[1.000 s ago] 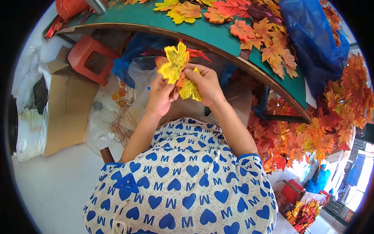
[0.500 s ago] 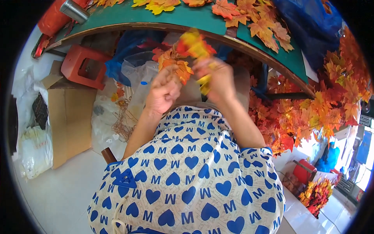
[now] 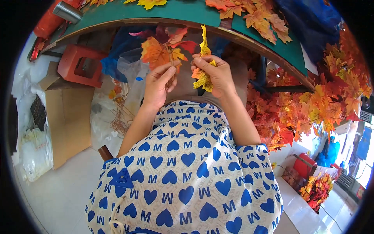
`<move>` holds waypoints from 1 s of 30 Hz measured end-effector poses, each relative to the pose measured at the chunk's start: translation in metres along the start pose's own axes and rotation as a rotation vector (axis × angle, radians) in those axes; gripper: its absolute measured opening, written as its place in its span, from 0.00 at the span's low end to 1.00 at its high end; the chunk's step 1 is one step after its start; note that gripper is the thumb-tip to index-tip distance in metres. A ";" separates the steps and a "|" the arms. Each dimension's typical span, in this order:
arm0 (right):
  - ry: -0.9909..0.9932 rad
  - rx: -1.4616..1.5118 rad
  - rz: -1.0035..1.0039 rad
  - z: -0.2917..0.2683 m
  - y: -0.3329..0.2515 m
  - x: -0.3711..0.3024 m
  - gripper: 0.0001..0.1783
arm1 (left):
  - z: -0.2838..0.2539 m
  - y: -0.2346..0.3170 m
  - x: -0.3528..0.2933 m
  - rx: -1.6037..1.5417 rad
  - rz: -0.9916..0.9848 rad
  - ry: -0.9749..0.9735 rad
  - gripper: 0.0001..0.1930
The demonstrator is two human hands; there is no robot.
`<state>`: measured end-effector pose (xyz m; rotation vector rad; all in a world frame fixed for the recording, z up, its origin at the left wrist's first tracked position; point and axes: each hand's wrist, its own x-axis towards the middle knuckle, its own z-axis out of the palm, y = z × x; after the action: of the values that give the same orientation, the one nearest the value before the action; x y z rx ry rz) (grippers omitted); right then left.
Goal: The person assembles artificial autumn leaf decorations by attaching individual artificial leaves to a central plastic stem by hand.
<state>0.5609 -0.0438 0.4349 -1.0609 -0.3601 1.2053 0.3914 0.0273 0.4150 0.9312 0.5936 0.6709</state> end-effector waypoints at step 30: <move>-0.008 0.069 0.183 0.000 0.038 0.001 0.08 | -0.003 -0.003 -0.001 0.075 -0.023 -0.061 0.17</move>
<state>0.5391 -0.0434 0.4035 -1.0464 -0.2293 1.3756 0.3887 0.0269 0.4113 1.0097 0.5769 0.6012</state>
